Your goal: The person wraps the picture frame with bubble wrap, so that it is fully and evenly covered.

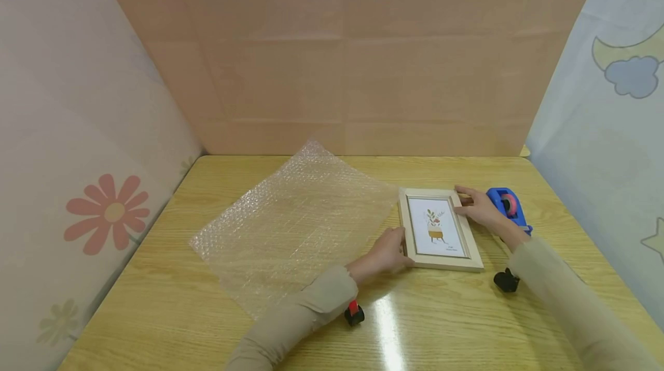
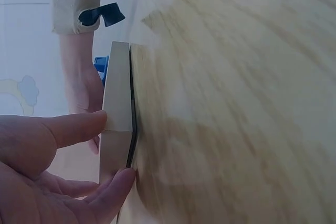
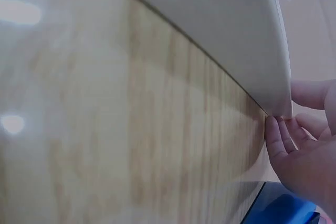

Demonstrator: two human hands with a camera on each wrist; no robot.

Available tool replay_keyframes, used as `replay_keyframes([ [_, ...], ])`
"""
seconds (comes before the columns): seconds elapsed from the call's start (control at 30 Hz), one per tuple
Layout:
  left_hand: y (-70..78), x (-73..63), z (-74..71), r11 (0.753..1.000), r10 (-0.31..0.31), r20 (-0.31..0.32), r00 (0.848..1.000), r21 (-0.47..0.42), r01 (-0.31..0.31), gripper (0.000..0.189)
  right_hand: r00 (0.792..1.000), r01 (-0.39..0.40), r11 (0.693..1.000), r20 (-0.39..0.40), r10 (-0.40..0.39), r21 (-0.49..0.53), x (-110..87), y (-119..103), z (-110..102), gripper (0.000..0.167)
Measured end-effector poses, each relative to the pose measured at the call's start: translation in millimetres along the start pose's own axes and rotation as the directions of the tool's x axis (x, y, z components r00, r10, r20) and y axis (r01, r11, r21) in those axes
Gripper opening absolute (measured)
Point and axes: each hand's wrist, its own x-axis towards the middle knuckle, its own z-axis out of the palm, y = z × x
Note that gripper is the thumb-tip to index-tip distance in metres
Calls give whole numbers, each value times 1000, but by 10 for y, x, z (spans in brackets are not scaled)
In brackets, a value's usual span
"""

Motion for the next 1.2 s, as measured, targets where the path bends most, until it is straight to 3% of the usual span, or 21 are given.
replay_keyframes([
  [0.13, -26, -28, -11, 999, 25, 6, 1000, -29, -25, 41, 999, -7, 1000, 38, 7, 2, -33, -17, -15, 70],
  [0.3, -46, -30, 4, 995, -10, 15, 1000, -103, 11, 62, 996, -41, 999, 78, 43, -28, -6, -10, -59, 75],
  [0.47, -45, -3, 27, 997, -19, 14, 1000, -71, 20, 61, 995, -34, 999, 91, 36, -20, 10, 15, -69, 73],
  [0.67, -24, 14, 23, 998, -43, 26, 999, -41, 44, 55, 997, -43, 999, 71, 42, 15, -32, 7, -47, 70],
  [0.9, 4, 29, 27, 998, -36, 10, 999, -56, 36, 71, 997, -68, 989, 43, 63, 135, -173, -71, -47, 75],
  [1.2, -1, 59, 53, 985, 6, 6, 1000, -173, -5, 77, 997, -45, 975, -56, 58, 216, -342, -137, -49, 72],
])
